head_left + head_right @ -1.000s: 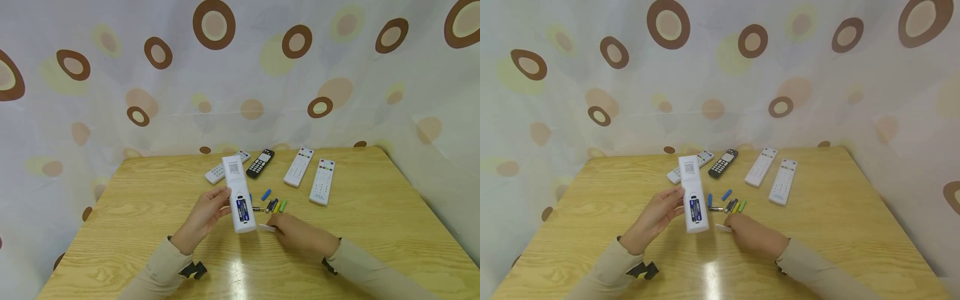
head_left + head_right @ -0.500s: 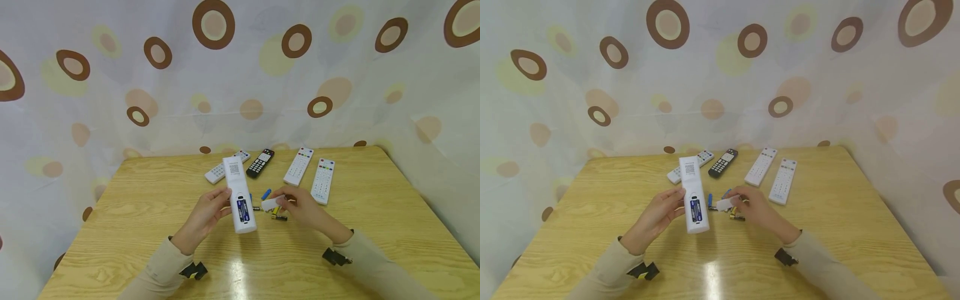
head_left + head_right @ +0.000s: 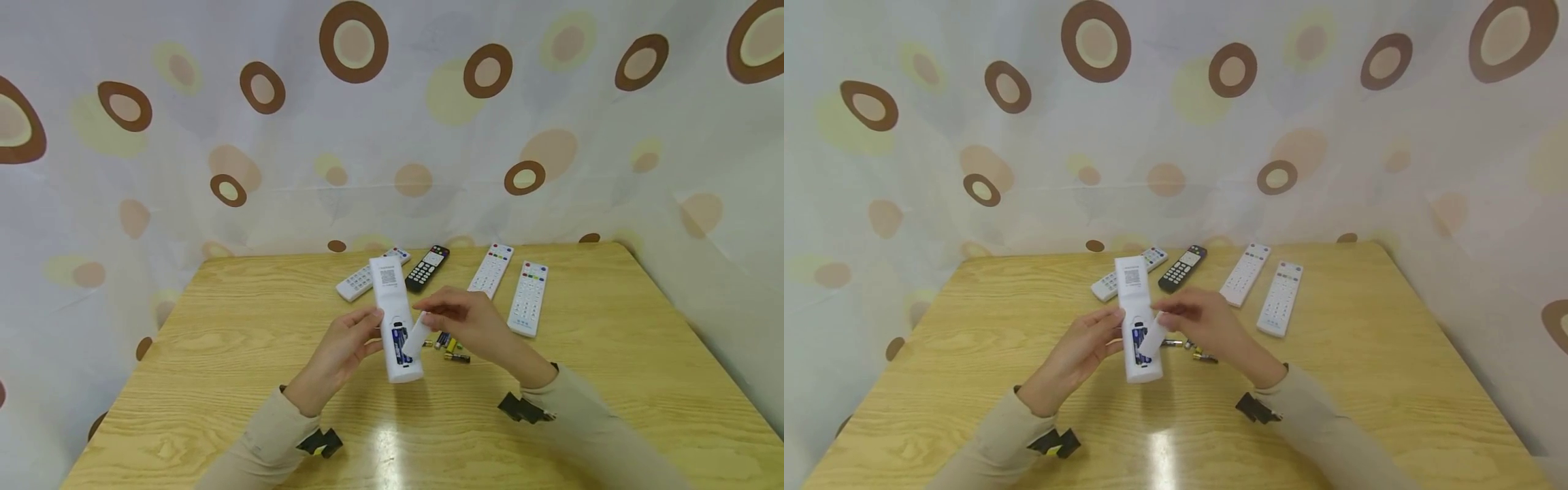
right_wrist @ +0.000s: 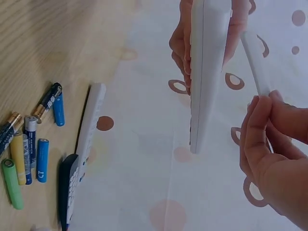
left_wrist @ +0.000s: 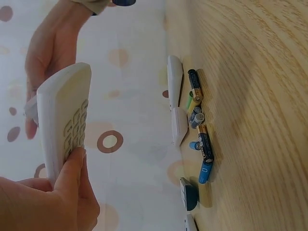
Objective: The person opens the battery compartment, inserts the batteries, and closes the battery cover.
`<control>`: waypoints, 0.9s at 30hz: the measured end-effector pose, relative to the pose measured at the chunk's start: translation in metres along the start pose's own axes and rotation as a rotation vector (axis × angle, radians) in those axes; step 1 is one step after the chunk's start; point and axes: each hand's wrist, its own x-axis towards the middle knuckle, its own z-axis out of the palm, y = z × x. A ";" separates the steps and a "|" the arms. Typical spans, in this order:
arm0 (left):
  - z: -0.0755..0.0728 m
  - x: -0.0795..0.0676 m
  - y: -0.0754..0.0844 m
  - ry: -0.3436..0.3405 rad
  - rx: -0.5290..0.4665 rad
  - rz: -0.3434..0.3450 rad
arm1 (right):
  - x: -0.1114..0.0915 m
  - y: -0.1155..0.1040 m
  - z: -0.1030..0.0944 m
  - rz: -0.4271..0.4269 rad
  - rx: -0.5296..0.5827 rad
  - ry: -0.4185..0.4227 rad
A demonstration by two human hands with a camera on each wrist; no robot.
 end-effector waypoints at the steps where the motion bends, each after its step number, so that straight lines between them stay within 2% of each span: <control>1: 0.000 0.000 0.000 -0.003 -0.001 0.000 | 0.001 -0.002 0.002 0.022 -0.002 -0.003; 4: 0.001 0.001 -0.001 -0.012 0.005 0.001 | 0.004 -0.008 0.007 0.071 -0.014 -0.006; 13: 0.004 0.000 -0.002 -0.041 0.010 0.007 | 0.009 -0.017 0.012 0.033 -0.051 -0.057; 24: 0.007 -0.001 -0.002 -0.053 0.030 0.003 | 0.011 -0.015 0.013 0.037 -0.089 -0.098; 27: 0.007 -0.001 -0.002 -0.054 0.036 -0.001 | 0.011 -0.012 0.013 0.022 -0.129 -0.105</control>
